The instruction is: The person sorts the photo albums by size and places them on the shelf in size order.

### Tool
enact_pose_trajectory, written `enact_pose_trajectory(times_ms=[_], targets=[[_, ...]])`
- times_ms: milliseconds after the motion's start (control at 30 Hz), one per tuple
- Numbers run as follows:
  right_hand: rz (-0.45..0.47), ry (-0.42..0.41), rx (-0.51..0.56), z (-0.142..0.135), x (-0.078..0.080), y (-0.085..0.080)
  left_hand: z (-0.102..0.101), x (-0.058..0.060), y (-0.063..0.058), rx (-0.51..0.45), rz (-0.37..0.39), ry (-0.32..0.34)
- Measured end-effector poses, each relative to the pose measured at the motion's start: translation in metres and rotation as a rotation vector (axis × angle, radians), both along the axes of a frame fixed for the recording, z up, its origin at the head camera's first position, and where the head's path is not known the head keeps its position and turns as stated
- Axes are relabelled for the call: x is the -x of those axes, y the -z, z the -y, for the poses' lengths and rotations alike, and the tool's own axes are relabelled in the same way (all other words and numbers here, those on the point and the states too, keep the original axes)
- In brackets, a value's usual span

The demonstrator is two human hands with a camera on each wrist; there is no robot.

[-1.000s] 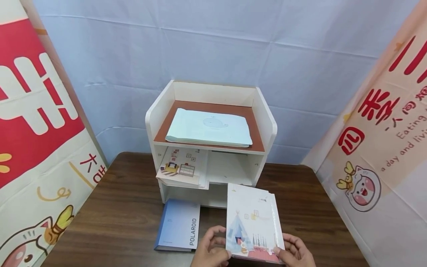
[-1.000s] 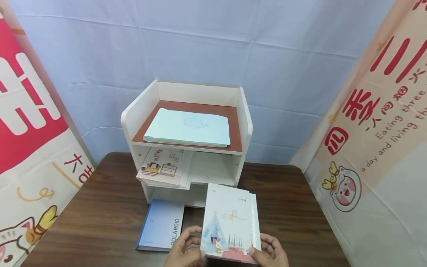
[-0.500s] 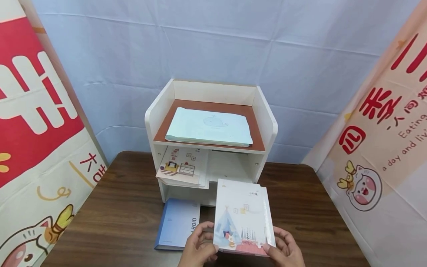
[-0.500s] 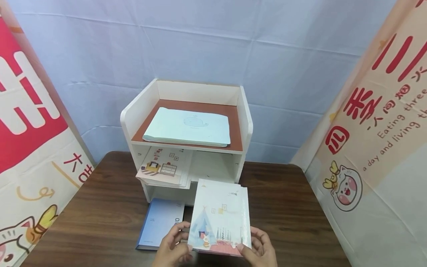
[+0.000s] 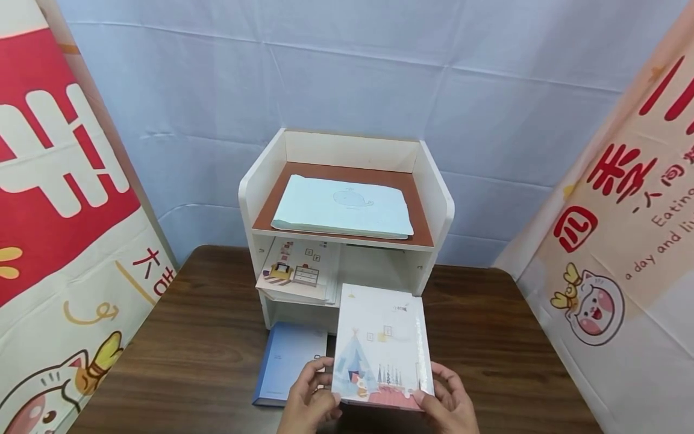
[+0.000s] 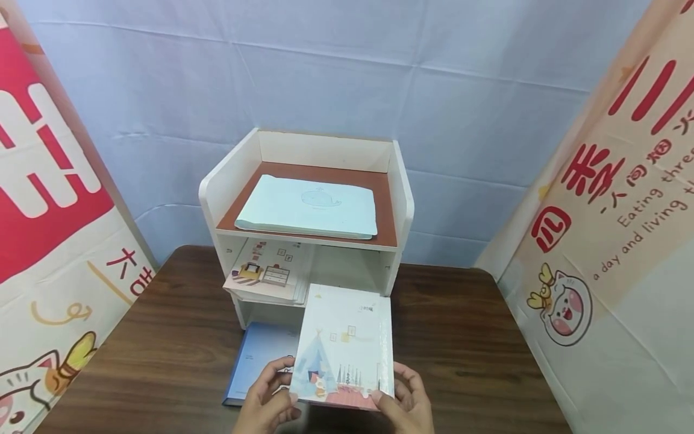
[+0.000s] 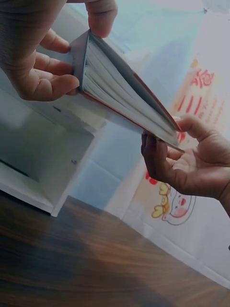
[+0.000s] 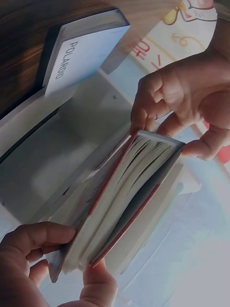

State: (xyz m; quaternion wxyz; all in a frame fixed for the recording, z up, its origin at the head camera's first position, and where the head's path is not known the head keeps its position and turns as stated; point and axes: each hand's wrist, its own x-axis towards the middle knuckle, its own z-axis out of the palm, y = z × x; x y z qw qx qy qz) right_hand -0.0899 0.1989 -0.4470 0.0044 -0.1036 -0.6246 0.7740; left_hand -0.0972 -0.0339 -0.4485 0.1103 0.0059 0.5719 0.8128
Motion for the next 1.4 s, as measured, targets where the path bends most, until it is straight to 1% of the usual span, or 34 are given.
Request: enact_pose_trajectory(times_ms=[167,300,400,500,633,700,733,833,900,967,1100,1200,1400], targets=[[-0.043,-0.017,0.1,0.006,0.004,0.0,0.003,0.002,-0.005,-0.025,0.01,-0.034],[-0.069,-0.021,0.165,0.01,0.006,-0.002,0.002,0.003,-0.009,-0.046,-0.002,-0.07],[-0.083,-0.02,0.189,0.013,0.006,-0.004,0.002,0.003,-0.012,-0.054,-0.015,-0.092],[-0.087,-0.012,0.175,0.016,0.006,-0.008,0.001,0.003,-0.013,-0.074,-0.027,-0.115],[-0.112,-0.016,0.165,0.02,0.009,-0.011,-0.002,0.002,-0.014,-0.118,-0.025,-0.19],[-0.14,-0.029,0.184,0.021,0.012,-0.011,-0.005,0.003,-0.014,-0.137,-0.027,-0.238],[-0.149,-0.034,0.191,0.02,0.015,-0.008,-0.006,0.004,-0.014,-0.144,-0.028,-0.262],[-0.145,-0.025,0.211,0.023,0.019,-0.01,-0.01,0.007,-0.012,-0.163,-0.052,-0.318],[-0.128,0.0,0.223,0.025,0.022,-0.012,-0.011,0.011,-0.012,-0.171,-0.063,-0.341],[-0.116,0.04,0.24,0.029,0.024,-0.018,-0.012,0.015,-0.012,-0.176,-0.066,-0.353],[-0.121,0.098,0.29,0.031,0.033,-0.019,-0.014,0.022,-0.011,-0.19,-0.066,-0.358],[-0.125,0.117,0.322,0.03,0.039,-0.019,-0.016,0.027,-0.01,-0.207,-0.072,-0.362],[-0.123,0.15,0.324,0.027,0.049,-0.016,-0.019,0.04,-0.009,-0.208,-0.073,-0.353]])
